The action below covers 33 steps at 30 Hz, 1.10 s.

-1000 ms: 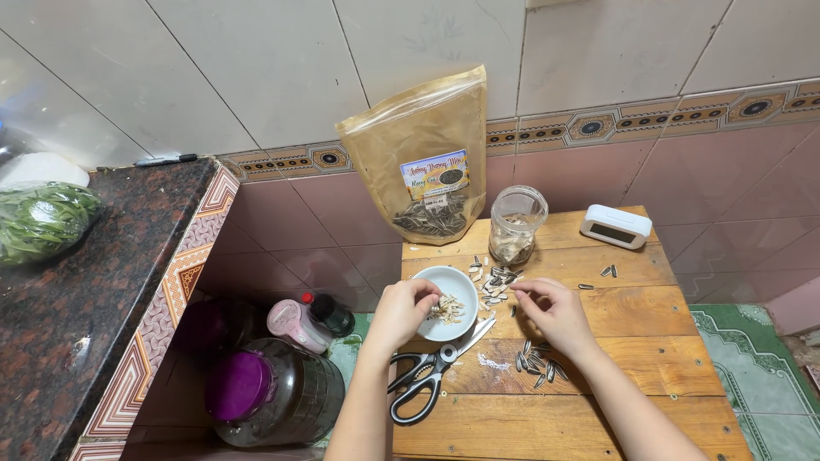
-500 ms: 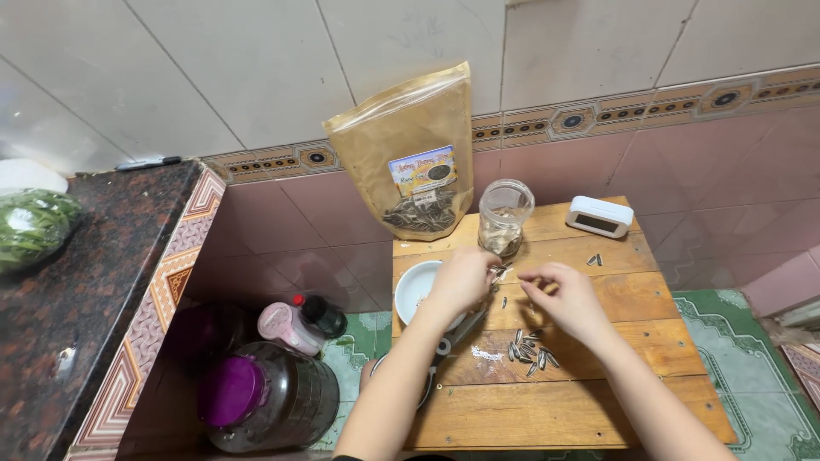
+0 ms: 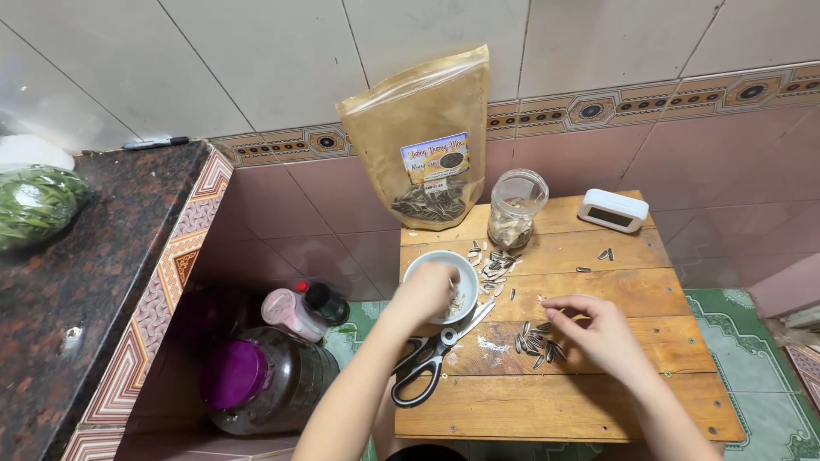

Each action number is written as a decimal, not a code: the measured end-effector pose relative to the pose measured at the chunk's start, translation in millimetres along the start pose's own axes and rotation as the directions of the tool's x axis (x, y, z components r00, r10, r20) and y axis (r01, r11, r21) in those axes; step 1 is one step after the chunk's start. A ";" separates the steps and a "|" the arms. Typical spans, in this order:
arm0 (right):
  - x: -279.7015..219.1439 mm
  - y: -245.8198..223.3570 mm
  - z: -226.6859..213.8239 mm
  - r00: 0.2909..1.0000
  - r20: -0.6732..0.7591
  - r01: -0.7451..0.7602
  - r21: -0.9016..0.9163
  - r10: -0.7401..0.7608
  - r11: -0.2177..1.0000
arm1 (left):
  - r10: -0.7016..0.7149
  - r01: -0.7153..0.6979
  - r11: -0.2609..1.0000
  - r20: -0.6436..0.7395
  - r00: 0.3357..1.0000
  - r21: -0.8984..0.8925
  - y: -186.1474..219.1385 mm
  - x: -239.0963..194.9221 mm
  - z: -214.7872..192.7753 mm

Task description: Peeling the shells off sunflower seeds using hands and scissors to extract the kernels.

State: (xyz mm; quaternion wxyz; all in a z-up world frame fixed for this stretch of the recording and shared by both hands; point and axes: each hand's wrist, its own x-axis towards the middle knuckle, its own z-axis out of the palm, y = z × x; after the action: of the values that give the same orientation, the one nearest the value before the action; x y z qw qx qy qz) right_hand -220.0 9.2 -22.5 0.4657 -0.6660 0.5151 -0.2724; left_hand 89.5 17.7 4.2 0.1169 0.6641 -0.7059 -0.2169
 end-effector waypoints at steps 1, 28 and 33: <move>0.2 5.3 -7.1 1.000 -0.004 -0.002 0.001 0.002 1.000 | 0.004 -0.004 1.000 0.002 1.000 0.001 2.8 -2.1 -7.8; 64.1 18.3 -52.8 0.957 -0.187 0.049 -0.650 -0.222 0.758 | 0.169 -0.241 0.956 -0.363 0.916 -0.164 99.2 -28.5 -17.5; 77.9 47.0 -43.0 0.907 -0.227 0.150 -0.614 -0.355 0.775 | 0.133 -0.289 0.884 -0.394 0.909 -0.368 115.2 -16.3 0.6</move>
State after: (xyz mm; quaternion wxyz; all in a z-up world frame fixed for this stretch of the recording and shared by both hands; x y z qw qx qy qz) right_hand -251.5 -80.3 -56.0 0.1041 -0.7848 0.5482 -0.2696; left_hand -11.5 36.6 58.9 0.4062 0.5693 -0.6786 -0.2243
